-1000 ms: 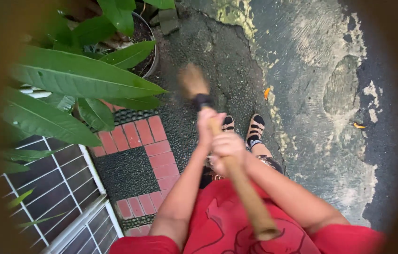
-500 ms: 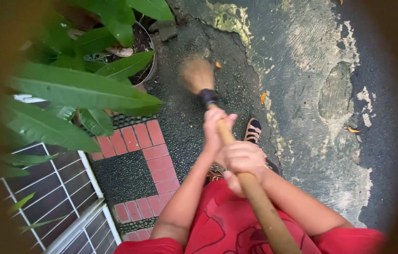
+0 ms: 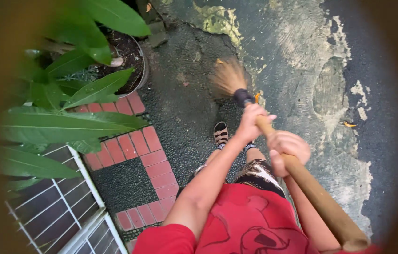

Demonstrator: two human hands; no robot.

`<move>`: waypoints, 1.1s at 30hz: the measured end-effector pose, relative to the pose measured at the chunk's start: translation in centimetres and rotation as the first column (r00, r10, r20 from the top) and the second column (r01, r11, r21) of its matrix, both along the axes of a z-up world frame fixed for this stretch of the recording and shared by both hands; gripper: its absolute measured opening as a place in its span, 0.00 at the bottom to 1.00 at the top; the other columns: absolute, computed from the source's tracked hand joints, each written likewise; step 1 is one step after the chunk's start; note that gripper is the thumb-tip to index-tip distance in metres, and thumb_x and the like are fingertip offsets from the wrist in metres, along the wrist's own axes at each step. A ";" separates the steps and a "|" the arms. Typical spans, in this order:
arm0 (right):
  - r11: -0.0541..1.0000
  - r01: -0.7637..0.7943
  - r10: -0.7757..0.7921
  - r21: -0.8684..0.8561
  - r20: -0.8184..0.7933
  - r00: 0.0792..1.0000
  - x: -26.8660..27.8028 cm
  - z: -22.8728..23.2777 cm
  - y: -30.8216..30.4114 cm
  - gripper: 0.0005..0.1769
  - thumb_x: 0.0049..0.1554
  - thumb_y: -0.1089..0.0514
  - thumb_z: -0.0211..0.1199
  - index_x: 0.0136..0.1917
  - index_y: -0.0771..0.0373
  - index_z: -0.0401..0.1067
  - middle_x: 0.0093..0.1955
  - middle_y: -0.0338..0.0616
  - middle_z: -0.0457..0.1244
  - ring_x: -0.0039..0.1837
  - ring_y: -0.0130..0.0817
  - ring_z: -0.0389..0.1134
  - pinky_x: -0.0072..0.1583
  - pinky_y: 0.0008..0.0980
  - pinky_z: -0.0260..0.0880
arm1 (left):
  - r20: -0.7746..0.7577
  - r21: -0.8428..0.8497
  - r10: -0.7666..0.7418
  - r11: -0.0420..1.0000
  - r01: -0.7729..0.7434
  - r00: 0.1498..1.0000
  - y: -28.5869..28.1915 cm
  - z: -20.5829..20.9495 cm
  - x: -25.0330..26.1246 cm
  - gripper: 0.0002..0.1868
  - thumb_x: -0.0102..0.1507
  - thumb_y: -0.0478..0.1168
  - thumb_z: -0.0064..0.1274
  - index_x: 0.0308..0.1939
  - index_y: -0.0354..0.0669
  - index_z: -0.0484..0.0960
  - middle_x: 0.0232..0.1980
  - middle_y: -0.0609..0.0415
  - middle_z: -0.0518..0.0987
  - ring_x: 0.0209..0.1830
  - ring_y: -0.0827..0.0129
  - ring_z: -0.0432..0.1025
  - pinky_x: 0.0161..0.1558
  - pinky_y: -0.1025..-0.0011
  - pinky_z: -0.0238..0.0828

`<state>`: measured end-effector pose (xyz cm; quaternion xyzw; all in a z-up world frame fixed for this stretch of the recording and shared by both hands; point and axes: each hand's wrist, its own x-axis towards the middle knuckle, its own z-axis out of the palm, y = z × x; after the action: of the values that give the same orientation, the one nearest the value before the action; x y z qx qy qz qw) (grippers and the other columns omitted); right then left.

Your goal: The recorder is sweeping leaves and dirt from an outdoor paved entryway using a broom.

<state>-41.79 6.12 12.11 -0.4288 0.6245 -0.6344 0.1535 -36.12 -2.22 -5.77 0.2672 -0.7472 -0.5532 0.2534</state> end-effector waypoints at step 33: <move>0.984 -0.168 0.173 0.055 -0.107 0.979 1.9 8.6 4.6 0.11 0.44 0.66 0.58 0.26 0.61 0.58 0.28 0.43 0.57 0.32 0.40 0.65 0.43 0.37 0.72 | -0.110 0.043 -0.017 0.999 0.022 0.994 6.1 6.8 1.9 0.17 0.57 0.38 0.68 0.29 0.44 0.71 0.34 0.54 0.72 0.39 0.58 0.67 0.46 0.64 0.66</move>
<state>-39.85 10.69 20.76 -0.5120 0.6072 -0.5797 0.1821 -34.20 3.87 1.05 0.2344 -0.7224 -0.5858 0.2828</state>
